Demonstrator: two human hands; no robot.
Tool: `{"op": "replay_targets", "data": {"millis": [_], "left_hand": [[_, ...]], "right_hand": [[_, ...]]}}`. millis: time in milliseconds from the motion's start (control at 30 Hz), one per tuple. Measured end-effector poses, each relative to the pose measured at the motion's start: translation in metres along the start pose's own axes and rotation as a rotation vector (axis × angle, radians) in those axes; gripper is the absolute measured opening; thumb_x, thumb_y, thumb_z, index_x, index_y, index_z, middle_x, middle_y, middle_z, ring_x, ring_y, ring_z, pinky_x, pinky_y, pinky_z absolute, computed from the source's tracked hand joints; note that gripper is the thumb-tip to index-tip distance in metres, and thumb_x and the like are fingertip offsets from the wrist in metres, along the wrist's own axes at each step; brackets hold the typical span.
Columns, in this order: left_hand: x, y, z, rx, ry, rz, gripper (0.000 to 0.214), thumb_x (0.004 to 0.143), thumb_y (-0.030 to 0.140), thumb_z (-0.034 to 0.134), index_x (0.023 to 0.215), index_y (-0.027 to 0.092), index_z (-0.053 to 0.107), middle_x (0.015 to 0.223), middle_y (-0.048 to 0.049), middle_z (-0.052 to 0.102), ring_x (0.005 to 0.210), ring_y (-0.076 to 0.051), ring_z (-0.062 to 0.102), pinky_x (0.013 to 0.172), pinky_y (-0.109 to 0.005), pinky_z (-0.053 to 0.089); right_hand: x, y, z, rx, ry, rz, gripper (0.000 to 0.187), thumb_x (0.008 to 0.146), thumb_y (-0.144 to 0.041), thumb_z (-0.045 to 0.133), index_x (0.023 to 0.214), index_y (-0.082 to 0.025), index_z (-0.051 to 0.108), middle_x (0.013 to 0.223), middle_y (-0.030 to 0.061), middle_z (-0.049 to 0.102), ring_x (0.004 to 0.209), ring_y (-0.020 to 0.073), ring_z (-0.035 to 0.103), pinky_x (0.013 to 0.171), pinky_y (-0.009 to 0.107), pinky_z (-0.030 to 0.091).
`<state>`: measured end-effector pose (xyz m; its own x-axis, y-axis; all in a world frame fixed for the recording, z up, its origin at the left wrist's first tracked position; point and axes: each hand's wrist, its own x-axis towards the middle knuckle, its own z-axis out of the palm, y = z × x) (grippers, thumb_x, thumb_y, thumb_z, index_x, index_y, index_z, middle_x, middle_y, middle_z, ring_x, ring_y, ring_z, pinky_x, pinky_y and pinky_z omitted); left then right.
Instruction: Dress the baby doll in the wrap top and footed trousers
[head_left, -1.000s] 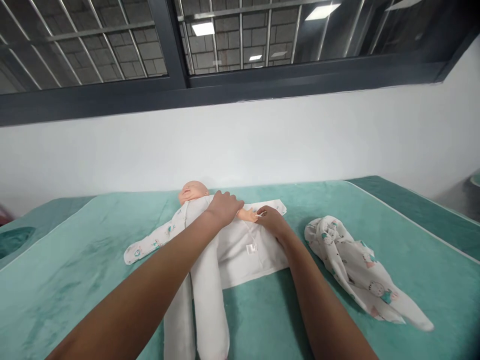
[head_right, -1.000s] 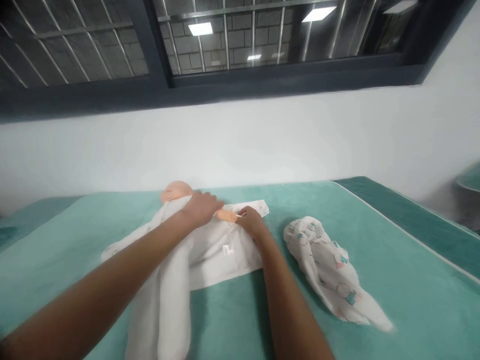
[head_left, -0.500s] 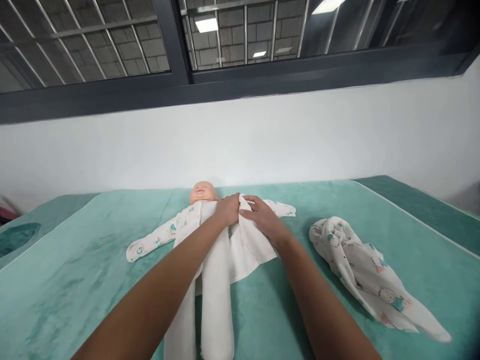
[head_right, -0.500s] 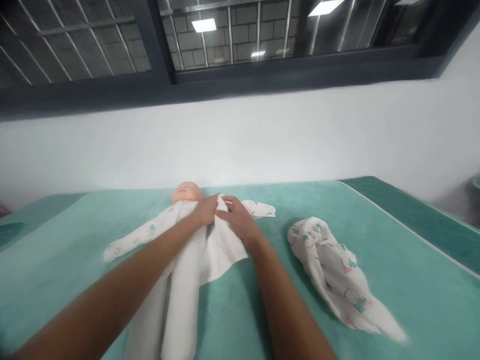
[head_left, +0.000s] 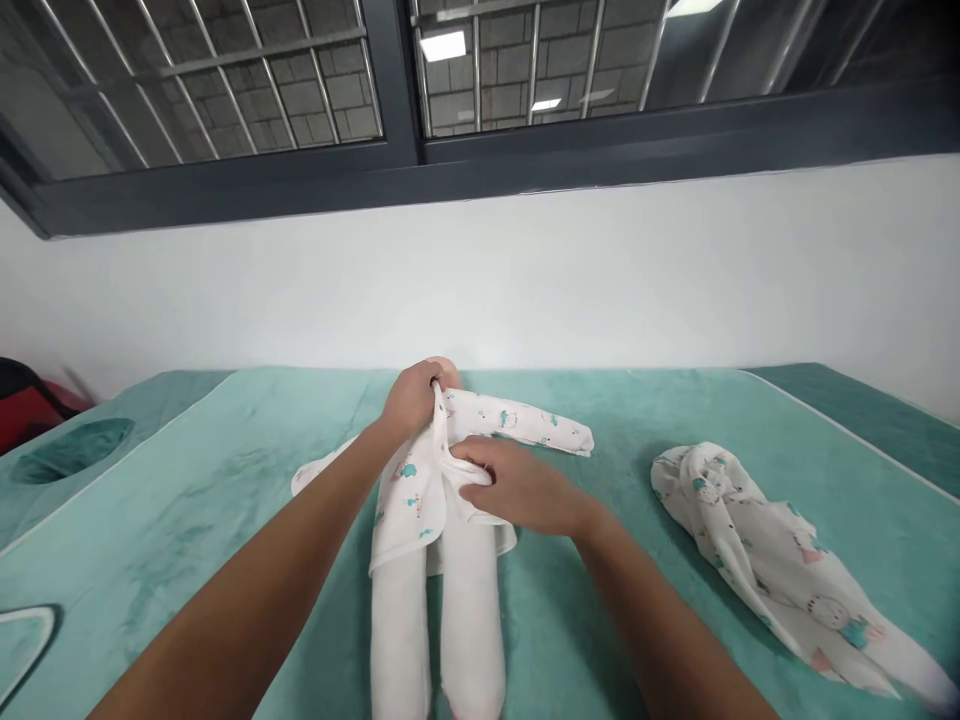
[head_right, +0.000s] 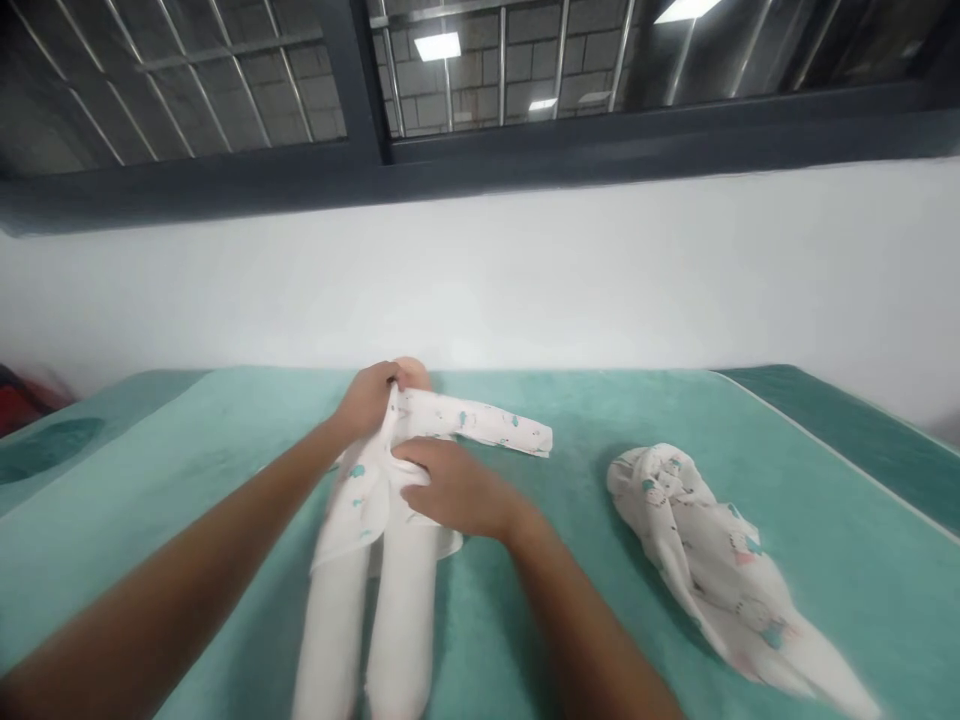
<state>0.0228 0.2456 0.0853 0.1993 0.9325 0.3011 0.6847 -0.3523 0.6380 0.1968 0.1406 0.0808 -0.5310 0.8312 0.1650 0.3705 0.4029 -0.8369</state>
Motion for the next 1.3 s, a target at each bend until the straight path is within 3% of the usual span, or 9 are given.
{"op": "replay_targets", "data": {"millis": [167, 267, 467, 667, 833, 1000, 1100, 1200, 1300], "left_hand": [[-0.013, -0.006, -0.007, -0.027, 0.093, -0.046, 0.011, 0.077, 0.018, 0.045, 0.075, 0.02, 0.056, 0.091, -0.0023, 0.068, 0.085, -0.018, 0.059, 0.076, -0.029, 0.045], [-0.023, -0.004, -0.01, -0.063, 0.093, -0.154, 0.015, 0.082, 0.032, 0.051, 0.092, 0.021, 0.055, 0.091, -0.0013, 0.066, 0.081, -0.017, 0.06, 0.071, -0.028, 0.044], [-0.047, -0.004, -0.003, 0.045, 0.045, -0.114, 0.023, 0.081, 0.022, 0.055, 0.103, 0.021, 0.055, 0.09, -0.0019, 0.06, 0.077, -0.016, 0.057, 0.07, -0.029, 0.044], [-0.098, -0.011, 0.0, -0.011, 0.184, 0.013, 0.017, 0.086, 0.017, 0.047, 0.101, 0.02, 0.056, 0.094, -0.0036, 0.059, 0.087, -0.018, 0.057, 0.082, -0.033, 0.045], [-0.156, -0.013, -0.004, 0.038, 0.115, 0.128, 0.02, 0.093, 0.029, 0.045, 0.107, 0.021, 0.057, 0.102, -0.0053, 0.058, 0.096, -0.021, 0.056, 0.083, -0.035, 0.045], [-0.175, 0.007, -0.004, 0.162, 0.114, 0.23, 0.02, 0.093, 0.02, 0.041, 0.104, 0.02, 0.058, 0.102, -0.0068, 0.058, 0.099, -0.024, 0.052, 0.085, -0.039, 0.044], [-0.181, 0.028, -0.002, 0.104, 0.05, 0.25, 0.023, 0.091, 0.016, 0.041, 0.105, 0.02, 0.059, 0.105, -0.0068, 0.059, 0.101, -0.024, 0.053, 0.089, -0.041, 0.044], [-0.194, 0.048, 0.004, -0.128, -0.137, 0.235, 0.027, 0.09, 0.025, 0.049, 0.116, 0.023, 0.056, 0.115, -0.006, 0.058, 0.108, -0.023, 0.054, 0.095, -0.04, 0.044], [-0.21, 0.064, 0.009, -0.384, -0.324, 0.242, 0.074, 0.077, 0.039, 0.07, 0.141, 0.027, 0.035, 0.14, -0.0081, 0.044, 0.126, -0.027, 0.046, 0.102, -0.041, 0.041]], "right_hand": [[-0.011, -0.02, -0.008, -0.095, -0.159, -0.104, 0.04, 0.075, -0.01, 0.048, 0.105, -0.027, 0.067, 0.093, 0.0012, 0.065, 0.081, 0.0185, 0.056, 0.069, 0.029, 0.043], [-0.013, -0.025, -0.005, -0.026, -0.28, -0.094, 0.029, 0.08, -0.017, 0.052, 0.101, -0.026, 0.07, 0.091, 0.0012, 0.067, 0.081, 0.0187, 0.059, 0.069, 0.029, 0.046], [-0.004, -0.017, 0.018, -0.091, -0.15, -0.047, 0.018, 0.087, -0.025, 0.051, 0.08, -0.02, 0.067, 0.067, 0.0, 0.062, 0.059, 0.0126, 0.049, 0.052, 0.025, 0.036], [-0.028, -0.011, 0.039, 0.008, -0.083, -0.101, 0.017, 0.09, -0.034, 0.054, 0.094, -0.024, 0.066, 0.093, 0.0019, 0.069, 0.083, 0.0171, 0.062, 0.074, 0.028, 0.049], [-0.114, 0.055, 0.001, -0.716, 0.582, 0.259, 0.038, 0.088, -0.039, 0.053, 0.12, -0.017, 0.055, 0.127, 0.0142, 0.056, 0.119, 0.03, 0.049, 0.1, 0.045, 0.039], [-0.189, 0.083, -0.055, -1.21, 0.492, 0.757, 0.031, 0.089, -0.034, 0.047, 0.11, -0.015, 0.059, 0.12, 0.0176, 0.059, 0.115, 0.0361, 0.05, 0.09, 0.051, 0.04], [-0.183, 0.057, -0.059, -0.94, 0.436, 0.782, 0.025, 0.089, -0.031, 0.046, 0.1, -0.014, 0.063, 0.11, 0.0167, 0.064, 0.106, 0.0319, 0.056, 0.087, 0.043, 0.042], [-0.15, 0.011, -0.035, -0.231, 0.542, 0.62, 0.035, 0.088, -0.046, 0.051, 0.105, -0.017, 0.062, 0.102, 0.0113, 0.068, 0.092, 0.0259, 0.062, 0.079, 0.036, 0.046], [-0.114, -0.039, 0.001, 0.472, 0.536, 0.368, 0.039, 0.082, -0.049, 0.062, 0.106, -0.018, 0.062, 0.097, 0.006, 0.071, 0.083, 0.0221, 0.064, 0.073, 0.031, 0.048]]}}
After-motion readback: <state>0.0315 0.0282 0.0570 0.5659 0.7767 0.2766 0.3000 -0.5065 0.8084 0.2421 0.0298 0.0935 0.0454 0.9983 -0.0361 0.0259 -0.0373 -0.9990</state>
